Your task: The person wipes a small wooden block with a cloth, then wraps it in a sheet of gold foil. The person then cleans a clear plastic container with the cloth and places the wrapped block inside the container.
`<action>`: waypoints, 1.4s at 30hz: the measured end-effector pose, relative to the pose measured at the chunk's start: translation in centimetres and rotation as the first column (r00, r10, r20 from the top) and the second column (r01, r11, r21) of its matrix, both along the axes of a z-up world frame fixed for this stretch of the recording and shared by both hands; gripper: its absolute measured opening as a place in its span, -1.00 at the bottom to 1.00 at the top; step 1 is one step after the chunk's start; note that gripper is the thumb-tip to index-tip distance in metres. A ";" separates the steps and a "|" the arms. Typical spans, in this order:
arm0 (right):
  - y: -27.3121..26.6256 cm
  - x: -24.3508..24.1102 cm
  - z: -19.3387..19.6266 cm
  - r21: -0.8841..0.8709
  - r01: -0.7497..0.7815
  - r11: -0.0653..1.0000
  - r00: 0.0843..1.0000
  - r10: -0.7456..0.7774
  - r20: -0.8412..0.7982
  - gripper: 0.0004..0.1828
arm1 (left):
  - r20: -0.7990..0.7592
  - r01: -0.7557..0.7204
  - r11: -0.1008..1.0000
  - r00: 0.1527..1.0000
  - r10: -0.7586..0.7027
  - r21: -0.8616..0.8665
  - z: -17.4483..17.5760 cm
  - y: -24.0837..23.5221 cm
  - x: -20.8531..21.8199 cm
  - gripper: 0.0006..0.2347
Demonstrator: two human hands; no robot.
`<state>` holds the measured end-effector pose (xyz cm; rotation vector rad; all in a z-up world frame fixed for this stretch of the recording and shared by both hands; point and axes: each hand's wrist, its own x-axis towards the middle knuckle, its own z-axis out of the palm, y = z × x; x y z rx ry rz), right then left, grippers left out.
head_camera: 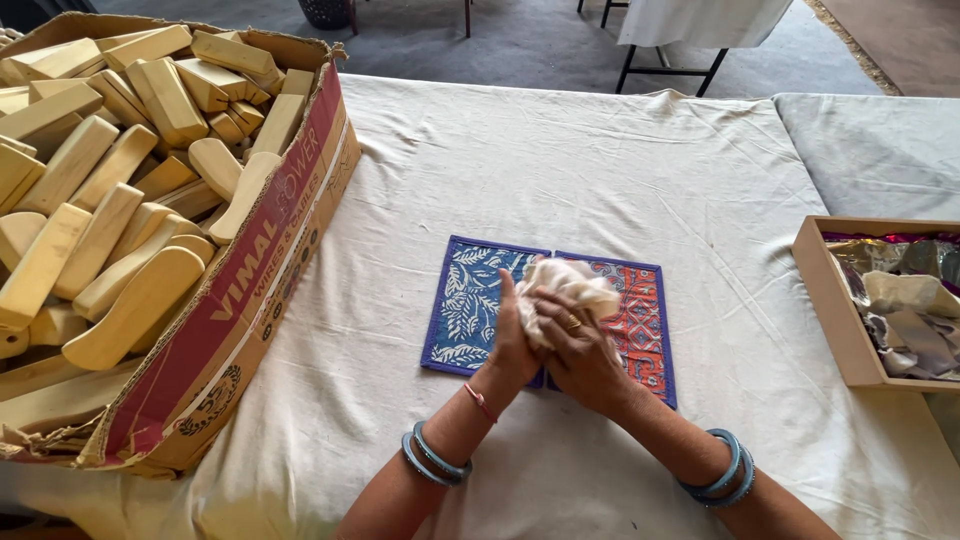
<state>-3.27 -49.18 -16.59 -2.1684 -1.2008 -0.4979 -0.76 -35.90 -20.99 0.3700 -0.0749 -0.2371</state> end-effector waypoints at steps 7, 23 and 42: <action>-1.6 1.3 -0.7 0.054 -0.285 0.957 0.956 0.288 -0.061 -0.76 | -0.057 -0.178 0.984 0.982 0.179 0.020 -3.9 3.0 3.1 -0.57; -0.5 1.0 0.3 -0.033 -0.066 0.997 0.997 0.067 0.049 -0.65 | -0.055 -0.189 0.965 0.978 0.202 0.185 -2.7 1.8 1.7 -0.68; -2.9 2.4 1.1 0.395 0.163 0.904 0.970 -0.073 -0.233 -0.72 | 0.112 -0.142 0.896 0.988 0.104 0.421 -4.4 0.9 1.7 -0.46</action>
